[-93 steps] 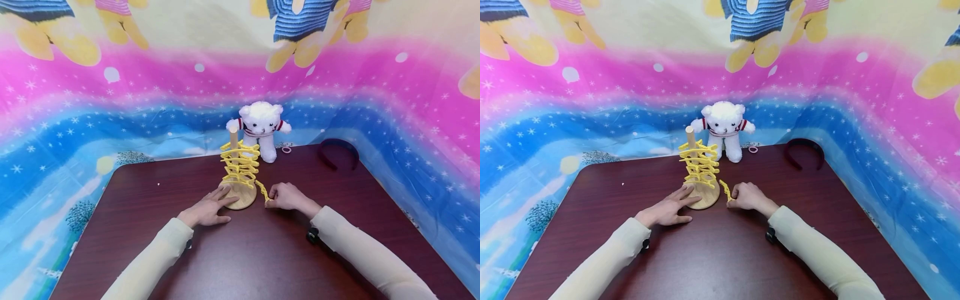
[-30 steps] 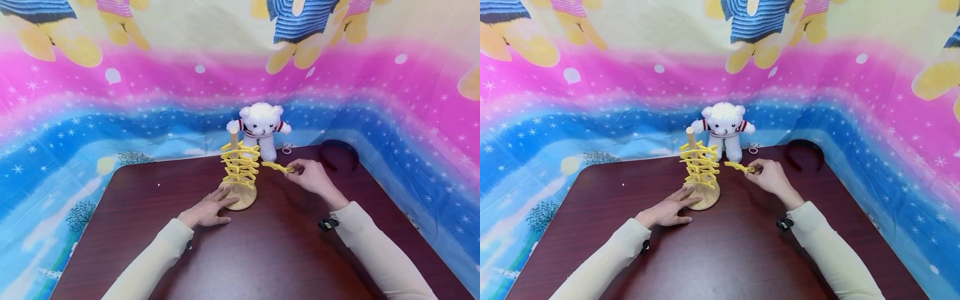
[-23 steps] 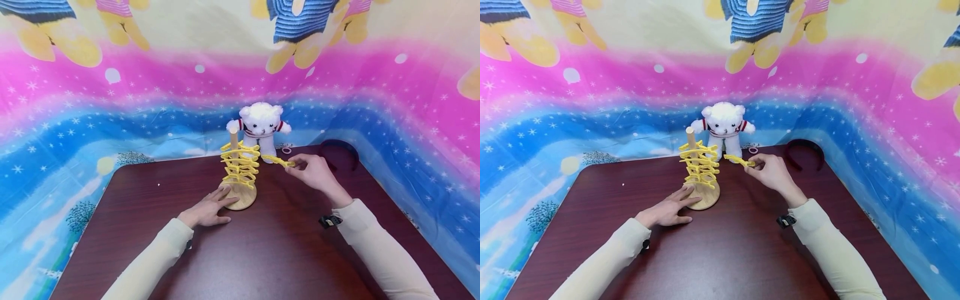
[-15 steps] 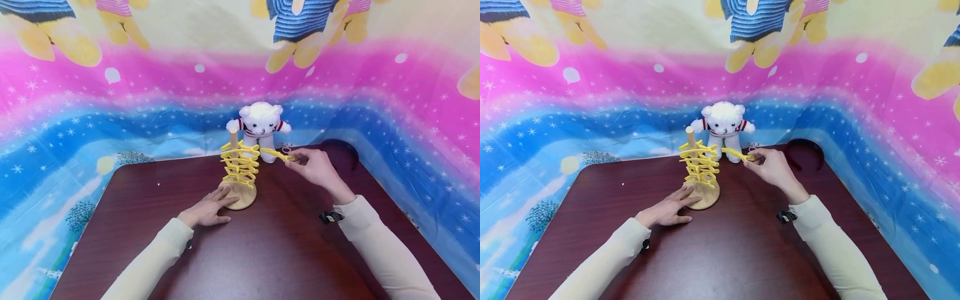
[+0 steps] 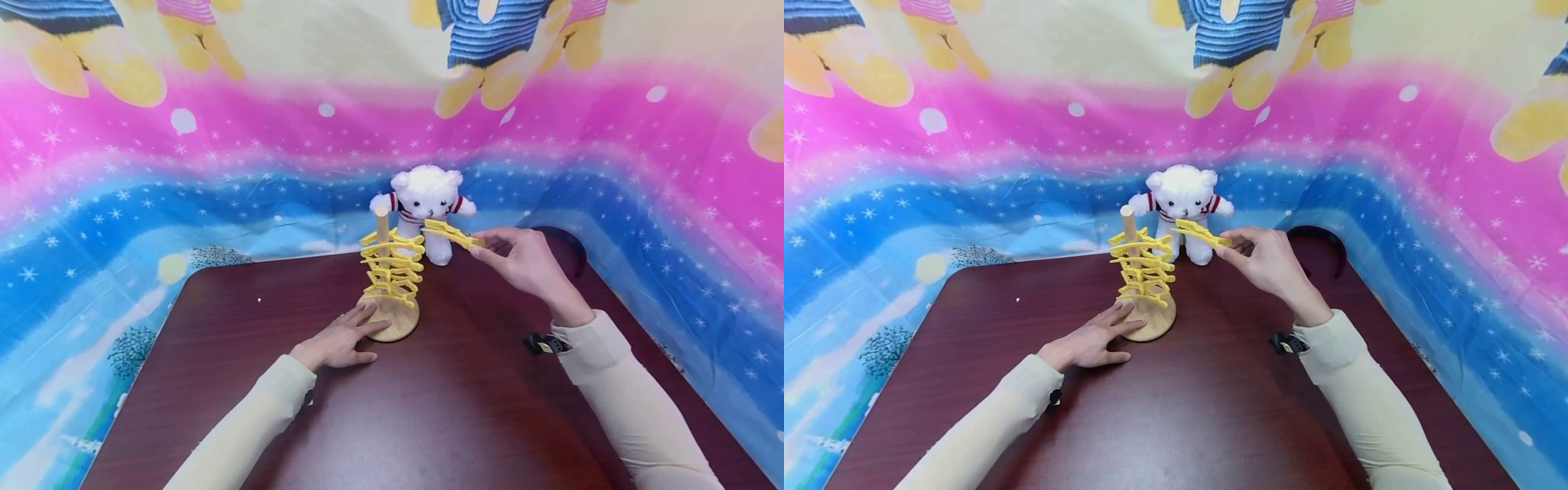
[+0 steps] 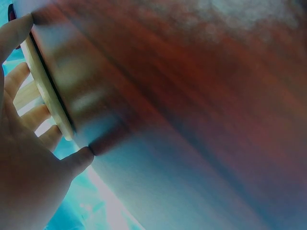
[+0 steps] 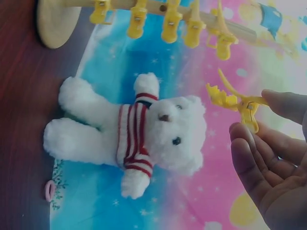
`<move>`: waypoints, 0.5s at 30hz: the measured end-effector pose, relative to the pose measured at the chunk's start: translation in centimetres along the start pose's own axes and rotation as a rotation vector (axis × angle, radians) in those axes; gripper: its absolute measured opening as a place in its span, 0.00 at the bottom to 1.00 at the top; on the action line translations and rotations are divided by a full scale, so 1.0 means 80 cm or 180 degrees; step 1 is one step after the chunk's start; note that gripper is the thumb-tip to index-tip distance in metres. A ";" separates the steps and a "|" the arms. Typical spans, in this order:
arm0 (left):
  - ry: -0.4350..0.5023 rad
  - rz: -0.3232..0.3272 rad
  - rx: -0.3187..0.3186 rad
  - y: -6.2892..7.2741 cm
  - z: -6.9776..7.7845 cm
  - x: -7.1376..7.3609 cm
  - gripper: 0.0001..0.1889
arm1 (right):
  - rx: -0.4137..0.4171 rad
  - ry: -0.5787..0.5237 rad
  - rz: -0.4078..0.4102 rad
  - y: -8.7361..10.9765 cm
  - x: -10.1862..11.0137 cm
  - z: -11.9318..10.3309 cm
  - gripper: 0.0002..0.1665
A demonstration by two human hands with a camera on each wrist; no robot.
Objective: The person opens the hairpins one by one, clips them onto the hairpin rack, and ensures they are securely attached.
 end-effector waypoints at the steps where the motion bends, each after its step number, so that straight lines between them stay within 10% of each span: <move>1: 0.0002 0.0000 -0.0004 0.000 0.000 0.000 0.38 | 0.0018 -0.0001 -0.0013 0.000 0.001 -0.002 0.20; 15: -0.0008 0.0009 -0.0010 0.000 0.002 0.000 0.38 | 0.0411 -0.0152 -0.0140 -0.010 -0.012 -0.036 0.17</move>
Point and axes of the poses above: each hand's wrist, its own y-axis away from the middle knuckle, its own x-axis out of the back of the hand, z = x × y, the point moved 2 cm from there along -y, towards the middle knuckle, and after that the axes turned 7 degrees about -x, right-handed, at the moved point
